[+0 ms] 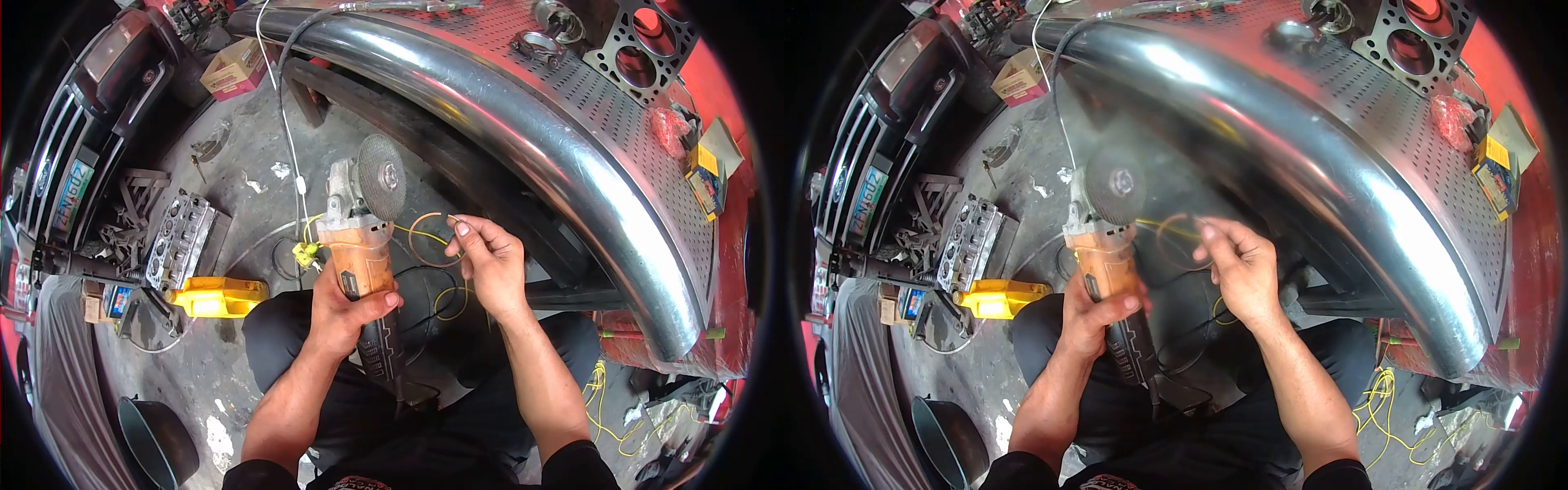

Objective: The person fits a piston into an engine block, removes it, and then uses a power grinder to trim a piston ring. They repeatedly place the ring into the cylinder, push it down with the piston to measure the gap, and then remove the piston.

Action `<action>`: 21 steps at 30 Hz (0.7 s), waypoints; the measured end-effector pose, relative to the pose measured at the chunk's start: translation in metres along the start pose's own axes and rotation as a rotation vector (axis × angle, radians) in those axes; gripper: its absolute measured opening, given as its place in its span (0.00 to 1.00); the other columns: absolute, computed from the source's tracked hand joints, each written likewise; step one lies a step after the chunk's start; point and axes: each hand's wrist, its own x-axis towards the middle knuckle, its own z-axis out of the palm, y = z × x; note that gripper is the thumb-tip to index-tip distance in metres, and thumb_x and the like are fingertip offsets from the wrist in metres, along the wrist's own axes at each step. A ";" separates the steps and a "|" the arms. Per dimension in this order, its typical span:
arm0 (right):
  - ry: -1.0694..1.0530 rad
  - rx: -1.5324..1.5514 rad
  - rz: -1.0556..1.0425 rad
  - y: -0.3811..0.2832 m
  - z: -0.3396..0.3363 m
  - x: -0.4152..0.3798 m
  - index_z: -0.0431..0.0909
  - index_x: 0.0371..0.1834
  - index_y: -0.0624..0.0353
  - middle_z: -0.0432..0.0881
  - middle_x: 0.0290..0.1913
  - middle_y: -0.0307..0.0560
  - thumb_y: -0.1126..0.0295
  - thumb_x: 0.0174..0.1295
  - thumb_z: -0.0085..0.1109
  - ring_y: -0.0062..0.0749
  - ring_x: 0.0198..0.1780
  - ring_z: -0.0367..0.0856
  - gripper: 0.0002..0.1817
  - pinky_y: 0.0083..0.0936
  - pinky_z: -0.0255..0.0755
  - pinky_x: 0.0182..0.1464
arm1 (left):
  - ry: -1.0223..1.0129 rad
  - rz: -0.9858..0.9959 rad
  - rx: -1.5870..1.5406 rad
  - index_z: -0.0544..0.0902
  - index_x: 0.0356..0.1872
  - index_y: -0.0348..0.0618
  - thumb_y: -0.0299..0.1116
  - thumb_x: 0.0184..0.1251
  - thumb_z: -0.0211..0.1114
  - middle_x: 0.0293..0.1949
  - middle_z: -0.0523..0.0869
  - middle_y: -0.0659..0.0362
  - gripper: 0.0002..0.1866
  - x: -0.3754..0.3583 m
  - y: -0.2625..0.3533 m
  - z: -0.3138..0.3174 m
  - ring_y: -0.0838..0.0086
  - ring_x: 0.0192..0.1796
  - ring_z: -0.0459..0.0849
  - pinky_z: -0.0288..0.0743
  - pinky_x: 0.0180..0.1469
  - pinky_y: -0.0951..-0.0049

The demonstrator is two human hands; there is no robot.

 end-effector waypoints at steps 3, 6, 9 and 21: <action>-0.020 0.020 -0.002 0.008 0.006 -0.006 0.79 0.63 0.65 0.86 0.33 0.39 0.66 0.77 0.59 0.14 0.27 0.73 0.18 0.15 0.69 0.30 | 0.041 0.053 -0.008 0.75 0.56 0.35 0.24 0.54 0.78 0.37 0.86 0.54 0.28 0.003 0.003 0.000 0.69 0.36 0.89 0.84 0.42 0.69; -0.118 -0.007 0.021 0.019 0.020 -0.025 0.61 0.79 0.59 0.84 0.38 0.40 0.72 0.76 0.56 0.17 0.32 0.76 0.30 0.18 0.73 0.37 | 0.128 0.081 -0.085 0.77 0.52 0.35 0.25 0.55 0.76 0.35 0.86 0.54 0.24 0.008 0.015 -0.002 0.68 0.35 0.89 0.84 0.41 0.69; -0.273 -0.210 -0.059 0.040 0.036 -0.056 0.58 0.81 0.54 0.81 0.44 0.41 0.77 0.67 0.61 0.26 0.44 0.81 0.39 0.25 0.76 0.50 | 0.218 0.124 -0.171 0.78 0.48 0.34 0.30 0.58 0.73 0.35 0.86 0.53 0.19 0.011 0.020 -0.007 0.66 0.34 0.88 0.85 0.39 0.66; -0.442 -0.470 -0.347 0.040 0.048 -0.074 0.78 0.56 0.67 0.81 0.51 0.58 0.66 0.59 0.77 0.51 0.45 0.87 0.26 0.38 0.83 0.47 | 0.389 0.101 -0.224 0.81 0.45 0.32 0.42 0.62 0.69 0.32 0.87 0.46 0.21 0.017 0.017 -0.027 0.60 0.32 0.88 0.85 0.37 0.61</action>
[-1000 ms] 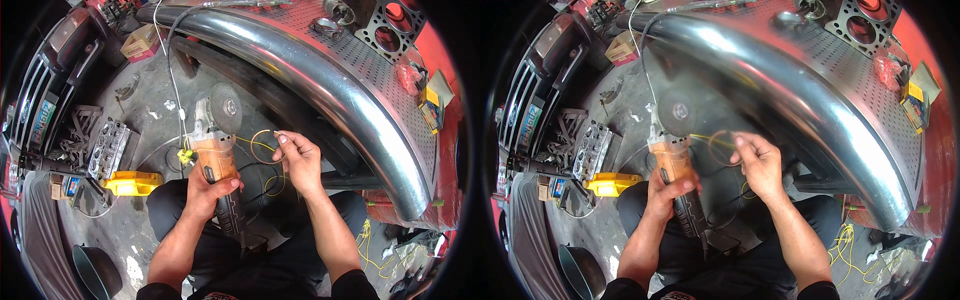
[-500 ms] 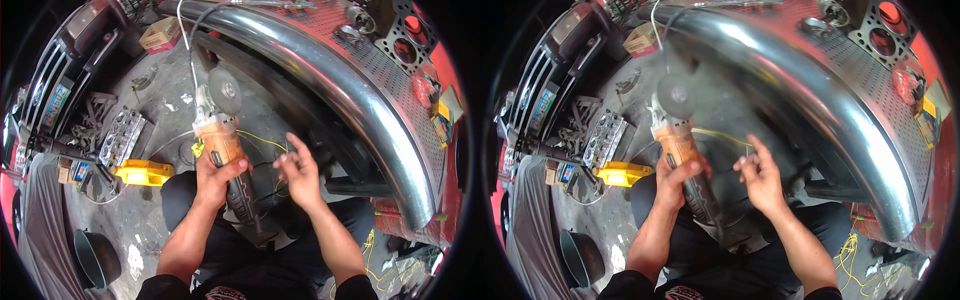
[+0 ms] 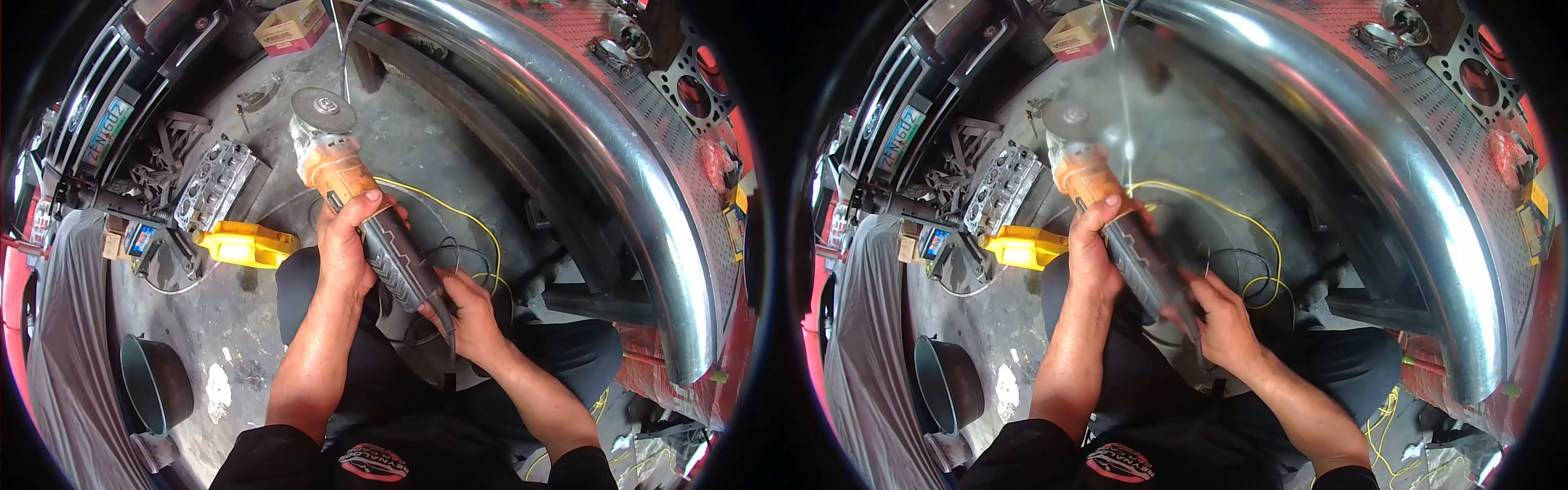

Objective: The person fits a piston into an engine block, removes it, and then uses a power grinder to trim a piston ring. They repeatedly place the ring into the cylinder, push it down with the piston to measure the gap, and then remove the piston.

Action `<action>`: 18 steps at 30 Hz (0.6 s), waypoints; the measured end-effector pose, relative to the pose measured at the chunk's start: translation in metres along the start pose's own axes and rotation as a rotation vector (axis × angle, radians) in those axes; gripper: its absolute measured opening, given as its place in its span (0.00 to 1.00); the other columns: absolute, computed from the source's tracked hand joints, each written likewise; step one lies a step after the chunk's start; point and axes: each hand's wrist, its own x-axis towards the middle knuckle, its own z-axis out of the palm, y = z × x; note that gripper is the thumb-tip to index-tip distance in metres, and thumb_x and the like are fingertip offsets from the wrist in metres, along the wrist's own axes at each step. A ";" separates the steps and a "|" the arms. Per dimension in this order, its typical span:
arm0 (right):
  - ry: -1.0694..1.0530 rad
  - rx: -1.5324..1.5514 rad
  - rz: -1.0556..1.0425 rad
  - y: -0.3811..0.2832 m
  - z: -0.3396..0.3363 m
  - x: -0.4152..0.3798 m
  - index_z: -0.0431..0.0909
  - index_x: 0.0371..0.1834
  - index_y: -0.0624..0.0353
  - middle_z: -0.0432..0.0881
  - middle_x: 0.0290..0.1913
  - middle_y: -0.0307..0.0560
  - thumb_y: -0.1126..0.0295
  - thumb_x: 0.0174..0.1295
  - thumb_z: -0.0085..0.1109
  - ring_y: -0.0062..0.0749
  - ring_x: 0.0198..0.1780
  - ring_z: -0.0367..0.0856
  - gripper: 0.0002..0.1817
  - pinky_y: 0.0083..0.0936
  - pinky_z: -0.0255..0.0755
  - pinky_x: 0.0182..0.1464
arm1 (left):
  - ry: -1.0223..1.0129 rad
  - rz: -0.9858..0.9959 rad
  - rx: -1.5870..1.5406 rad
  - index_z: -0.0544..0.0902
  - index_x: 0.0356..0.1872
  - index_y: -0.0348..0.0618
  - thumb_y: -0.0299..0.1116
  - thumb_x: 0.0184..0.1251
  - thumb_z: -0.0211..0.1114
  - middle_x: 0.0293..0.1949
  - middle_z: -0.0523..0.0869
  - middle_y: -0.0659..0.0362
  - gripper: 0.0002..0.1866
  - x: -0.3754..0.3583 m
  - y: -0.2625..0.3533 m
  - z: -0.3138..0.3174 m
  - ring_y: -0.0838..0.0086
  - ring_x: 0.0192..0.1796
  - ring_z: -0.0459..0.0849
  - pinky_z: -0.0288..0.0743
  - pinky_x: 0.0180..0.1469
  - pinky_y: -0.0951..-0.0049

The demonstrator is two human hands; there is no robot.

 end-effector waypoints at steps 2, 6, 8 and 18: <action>0.014 0.041 -0.005 -0.001 0.002 -0.002 0.78 0.55 0.67 0.82 0.51 0.59 0.68 0.60 0.77 0.52 0.46 0.88 0.24 0.38 0.83 0.47 | -0.011 -0.021 0.004 0.82 0.45 0.32 0.42 0.61 0.69 0.33 0.87 0.47 0.21 -0.001 -0.001 0.001 0.60 0.31 0.87 0.84 0.37 0.61; -0.011 0.001 -0.040 -0.001 -0.002 -0.001 0.78 0.57 0.67 0.82 0.53 0.60 0.69 0.59 0.76 0.54 0.48 0.88 0.25 0.39 0.84 0.48 | -0.047 -0.069 -0.018 0.80 0.45 0.33 0.42 0.64 0.71 0.33 0.86 0.48 0.20 0.000 -0.002 -0.002 0.61 0.31 0.88 0.85 0.36 0.62; 0.013 0.001 -0.072 -0.004 -0.001 -0.001 0.77 0.60 0.69 0.82 0.51 0.58 0.71 0.58 0.76 0.53 0.47 0.87 0.28 0.36 0.82 0.48 | -0.071 -0.106 -0.091 0.78 0.45 0.34 0.38 0.65 0.72 0.34 0.86 0.51 0.18 -0.003 0.000 0.000 0.65 0.31 0.88 0.86 0.34 0.63; -0.034 -0.140 -0.061 0.003 -0.005 -0.006 0.73 0.66 0.66 0.81 0.49 0.56 0.66 0.54 0.80 0.51 0.45 0.86 0.37 0.36 0.81 0.46 | -0.068 -0.066 -0.024 0.80 0.44 0.33 0.37 0.64 0.73 0.32 0.86 0.50 0.18 -0.007 -0.003 0.006 0.64 0.30 0.88 0.85 0.34 0.65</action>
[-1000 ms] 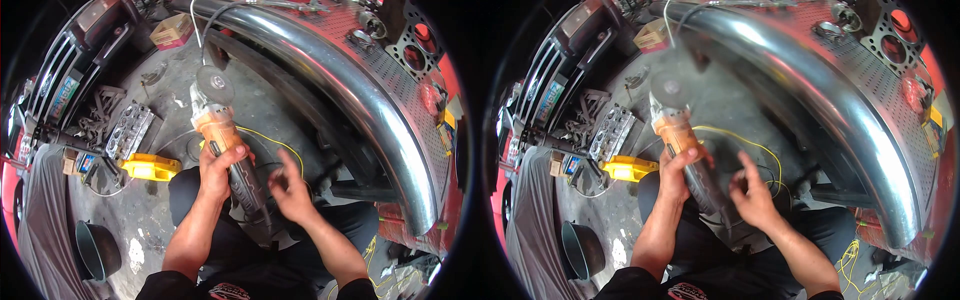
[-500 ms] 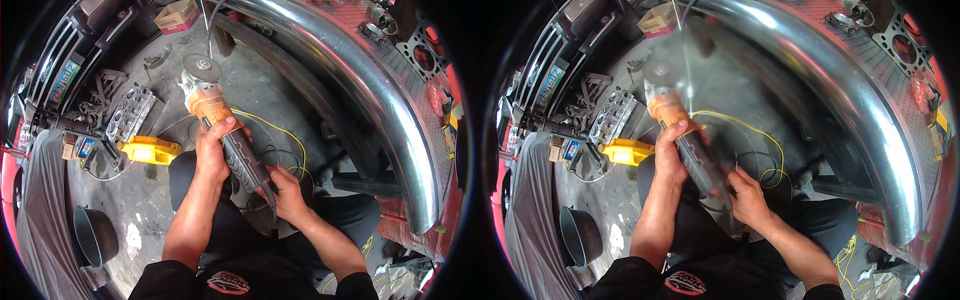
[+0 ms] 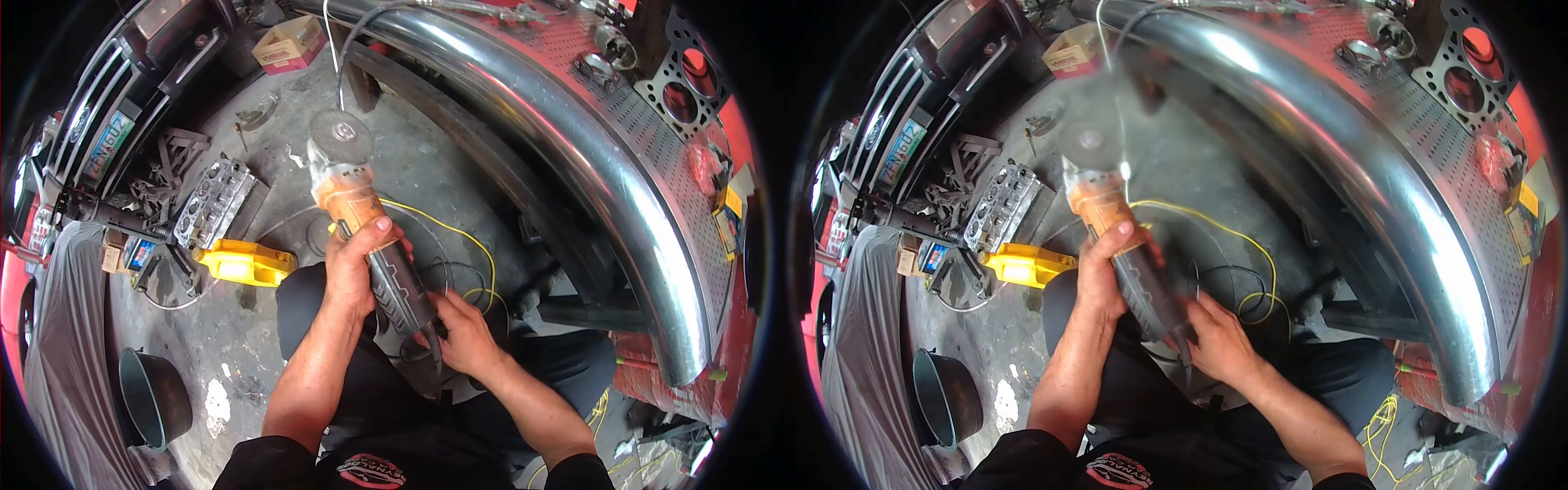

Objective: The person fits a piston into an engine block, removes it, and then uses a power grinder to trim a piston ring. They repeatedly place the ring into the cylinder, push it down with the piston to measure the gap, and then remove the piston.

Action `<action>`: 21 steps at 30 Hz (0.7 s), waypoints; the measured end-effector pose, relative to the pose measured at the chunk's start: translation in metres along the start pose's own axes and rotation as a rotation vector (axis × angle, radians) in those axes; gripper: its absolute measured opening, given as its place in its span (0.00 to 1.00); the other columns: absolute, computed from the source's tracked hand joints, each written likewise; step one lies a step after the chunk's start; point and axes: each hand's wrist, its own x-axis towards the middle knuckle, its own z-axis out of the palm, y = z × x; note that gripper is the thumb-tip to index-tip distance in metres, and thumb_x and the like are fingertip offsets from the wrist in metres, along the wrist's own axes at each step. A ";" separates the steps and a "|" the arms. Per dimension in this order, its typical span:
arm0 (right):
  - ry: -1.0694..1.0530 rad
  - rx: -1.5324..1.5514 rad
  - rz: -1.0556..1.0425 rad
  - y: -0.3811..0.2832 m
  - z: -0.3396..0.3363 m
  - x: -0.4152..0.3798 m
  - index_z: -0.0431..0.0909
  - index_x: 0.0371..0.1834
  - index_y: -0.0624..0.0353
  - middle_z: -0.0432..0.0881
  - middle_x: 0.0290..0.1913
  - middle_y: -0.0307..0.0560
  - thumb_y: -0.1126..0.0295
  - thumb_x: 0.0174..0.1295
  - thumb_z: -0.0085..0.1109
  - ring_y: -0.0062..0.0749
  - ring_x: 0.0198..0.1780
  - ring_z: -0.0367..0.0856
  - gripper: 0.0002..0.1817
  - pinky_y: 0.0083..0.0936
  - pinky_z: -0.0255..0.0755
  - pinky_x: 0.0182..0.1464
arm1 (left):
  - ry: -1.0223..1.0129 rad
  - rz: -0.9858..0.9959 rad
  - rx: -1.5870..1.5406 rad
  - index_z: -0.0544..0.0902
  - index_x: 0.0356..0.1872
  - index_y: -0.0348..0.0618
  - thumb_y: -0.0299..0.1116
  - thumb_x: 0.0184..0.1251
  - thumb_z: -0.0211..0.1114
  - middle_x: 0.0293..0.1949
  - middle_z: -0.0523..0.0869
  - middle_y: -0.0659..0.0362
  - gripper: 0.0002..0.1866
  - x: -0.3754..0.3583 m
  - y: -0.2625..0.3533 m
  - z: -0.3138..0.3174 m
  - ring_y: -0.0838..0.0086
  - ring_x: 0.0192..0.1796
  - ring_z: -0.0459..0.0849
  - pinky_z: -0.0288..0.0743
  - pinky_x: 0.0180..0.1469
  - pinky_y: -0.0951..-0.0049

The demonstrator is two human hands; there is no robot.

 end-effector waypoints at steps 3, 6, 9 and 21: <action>-0.152 0.043 0.046 0.004 -0.024 0.011 0.64 0.75 0.61 0.80 0.50 0.52 0.67 0.53 0.80 0.44 0.47 0.84 0.46 0.33 0.80 0.45 | 0.002 0.042 0.042 0.80 0.44 0.32 0.37 0.63 0.72 0.32 0.87 0.50 0.18 -0.002 0.004 0.000 0.64 0.30 0.88 0.85 0.35 0.65; -0.147 0.214 0.247 0.013 -0.047 0.012 0.62 0.70 0.59 0.79 0.46 0.46 0.71 0.66 0.67 0.33 0.44 0.81 0.32 0.31 0.77 0.49 | -0.036 0.093 0.019 0.80 0.44 0.32 0.39 0.63 0.72 0.32 0.86 0.49 0.20 -0.002 0.009 -0.001 0.63 0.31 0.88 0.85 0.35 0.65; 0.029 0.416 0.234 0.019 -0.054 0.017 0.63 0.67 0.59 0.78 0.39 0.42 0.73 0.78 0.47 0.25 0.41 0.76 0.17 0.27 0.73 0.47 | -0.064 0.087 -0.009 0.79 0.45 0.32 0.40 0.62 0.72 0.34 0.86 0.48 0.21 -0.004 0.009 -0.002 0.62 0.34 0.89 0.85 0.38 0.63; -0.031 0.051 0.260 0.005 -0.048 0.034 0.19 0.84 0.50 0.88 0.41 0.53 0.76 0.77 0.50 0.49 0.39 0.88 0.50 0.42 0.80 0.49 | -0.372 -0.033 -0.019 0.78 0.53 0.30 0.36 0.61 0.72 0.38 0.86 0.50 0.24 -0.017 -0.006 0.014 0.63 0.40 0.89 0.83 0.56 0.59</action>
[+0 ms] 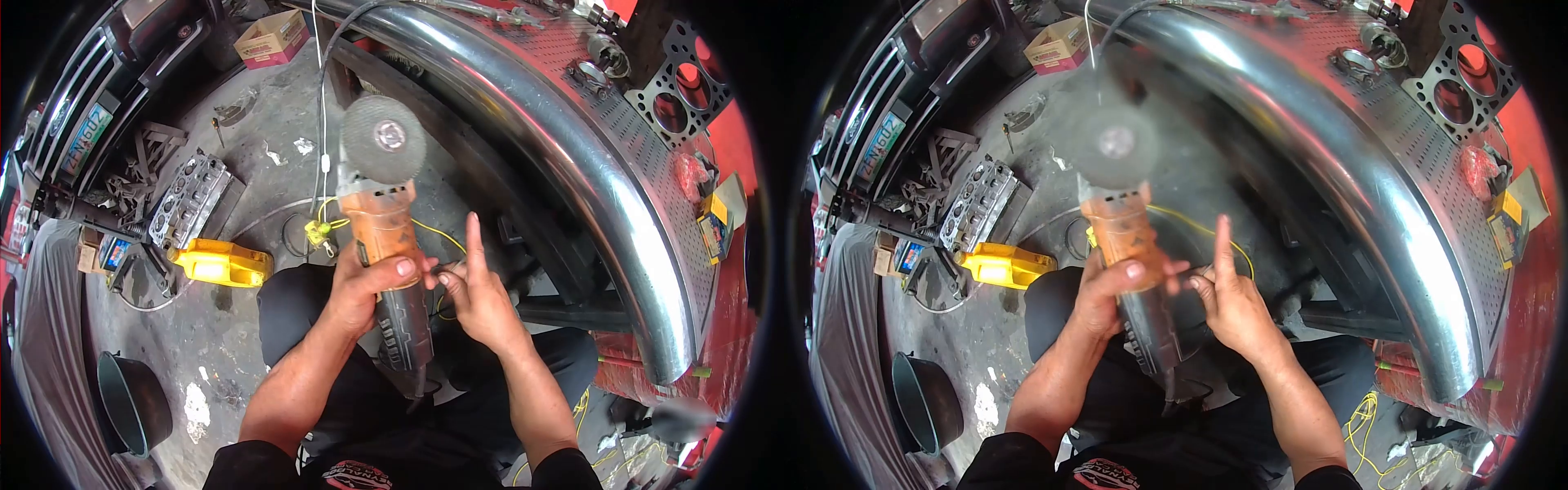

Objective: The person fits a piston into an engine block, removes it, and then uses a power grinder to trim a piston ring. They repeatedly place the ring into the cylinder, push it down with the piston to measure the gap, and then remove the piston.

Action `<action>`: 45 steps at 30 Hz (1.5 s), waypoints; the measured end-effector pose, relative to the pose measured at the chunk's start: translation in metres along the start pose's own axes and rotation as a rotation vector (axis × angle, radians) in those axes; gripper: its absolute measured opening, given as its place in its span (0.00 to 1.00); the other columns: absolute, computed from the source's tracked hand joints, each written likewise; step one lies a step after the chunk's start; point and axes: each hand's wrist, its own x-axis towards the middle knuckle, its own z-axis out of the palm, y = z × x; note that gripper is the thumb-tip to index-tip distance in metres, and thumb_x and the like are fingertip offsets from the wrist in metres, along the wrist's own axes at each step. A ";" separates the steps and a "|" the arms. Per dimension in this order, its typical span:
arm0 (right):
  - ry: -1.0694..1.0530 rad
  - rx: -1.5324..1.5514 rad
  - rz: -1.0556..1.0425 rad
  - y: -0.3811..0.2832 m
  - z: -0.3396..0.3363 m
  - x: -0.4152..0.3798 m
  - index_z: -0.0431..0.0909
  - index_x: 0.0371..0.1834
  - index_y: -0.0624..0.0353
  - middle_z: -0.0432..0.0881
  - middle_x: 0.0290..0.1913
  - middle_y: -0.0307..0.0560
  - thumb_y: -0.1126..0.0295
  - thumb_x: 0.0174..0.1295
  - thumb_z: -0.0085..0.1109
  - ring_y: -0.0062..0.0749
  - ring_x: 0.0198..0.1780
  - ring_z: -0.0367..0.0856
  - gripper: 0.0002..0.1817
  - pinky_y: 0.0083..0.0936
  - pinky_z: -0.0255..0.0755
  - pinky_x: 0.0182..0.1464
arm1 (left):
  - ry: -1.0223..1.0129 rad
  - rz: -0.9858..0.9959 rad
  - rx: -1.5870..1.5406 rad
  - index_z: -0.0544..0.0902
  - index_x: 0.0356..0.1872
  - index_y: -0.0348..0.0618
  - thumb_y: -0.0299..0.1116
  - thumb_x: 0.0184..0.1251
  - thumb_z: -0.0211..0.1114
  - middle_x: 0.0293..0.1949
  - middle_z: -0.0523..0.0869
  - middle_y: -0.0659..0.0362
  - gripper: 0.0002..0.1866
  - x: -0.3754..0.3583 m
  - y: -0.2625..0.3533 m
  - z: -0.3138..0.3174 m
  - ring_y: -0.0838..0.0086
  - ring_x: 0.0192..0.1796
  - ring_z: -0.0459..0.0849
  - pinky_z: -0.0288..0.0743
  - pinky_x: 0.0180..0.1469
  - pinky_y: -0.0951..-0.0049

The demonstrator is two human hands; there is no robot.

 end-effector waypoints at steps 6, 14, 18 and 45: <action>-0.125 -0.075 0.039 -0.015 -0.010 0.006 0.22 0.85 0.50 0.89 0.42 0.56 0.82 0.68 0.55 0.56 0.43 0.88 0.55 0.46 0.80 0.51 | -0.057 -0.050 -0.014 0.78 0.53 0.31 0.31 0.62 0.71 0.40 0.87 0.51 0.21 0.002 -0.006 0.006 0.65 0.40 0.89 0.85 0.49 0.64; -0.175 0.104 -0.005 -0.007 -0.003 0.003 0.23 0.86 0.46 0.88 0.45 0.60 0.84 0.67 0.52 0.50 0.48 0.88 0.54 0.42 0.77 0.57 | -0.016 -0.041 0.053 0.80 0.50 0.31 0.31 0.62 0.72 0.38 0.87 0.51 0.19 0.006 -0.014 0.003 0.65 0.40 0.89 0.84 0.45 0.66; -0.110 0.229 0.086 -0.007 -0.010 0.002 0.25 0.86 0.52 0.88 0.48 0.57 0.80 0.73 0.53 0.42 0.46 0.87 0.50 0.35 0.77 0.57 | 0.014 -0.047 0.028 0.80 0.49 0.30 0.33 0.63 0.73 0.38 0.87 0.51 0.19 0.005 -0.012 0.001 0.65 0.40 0.89 0.83 0.46 0.67; 0.189 0.706 0.253 0.010 0.002 0.019 0.85 0.48 0.69 0.82 0.30 0.42 0.65 0.79 0.55 0.23 0.33 0.79 0.16 0.24 0.76 0.39 | 0.100 0.088 -0.020 0.77 0.53 0.31 0.34 0.63 0.73 0.40 0.87 0.49 0.23 0.005 -0.004 -0.002 0.63 0.40 0.90 0.85 0.47 0.64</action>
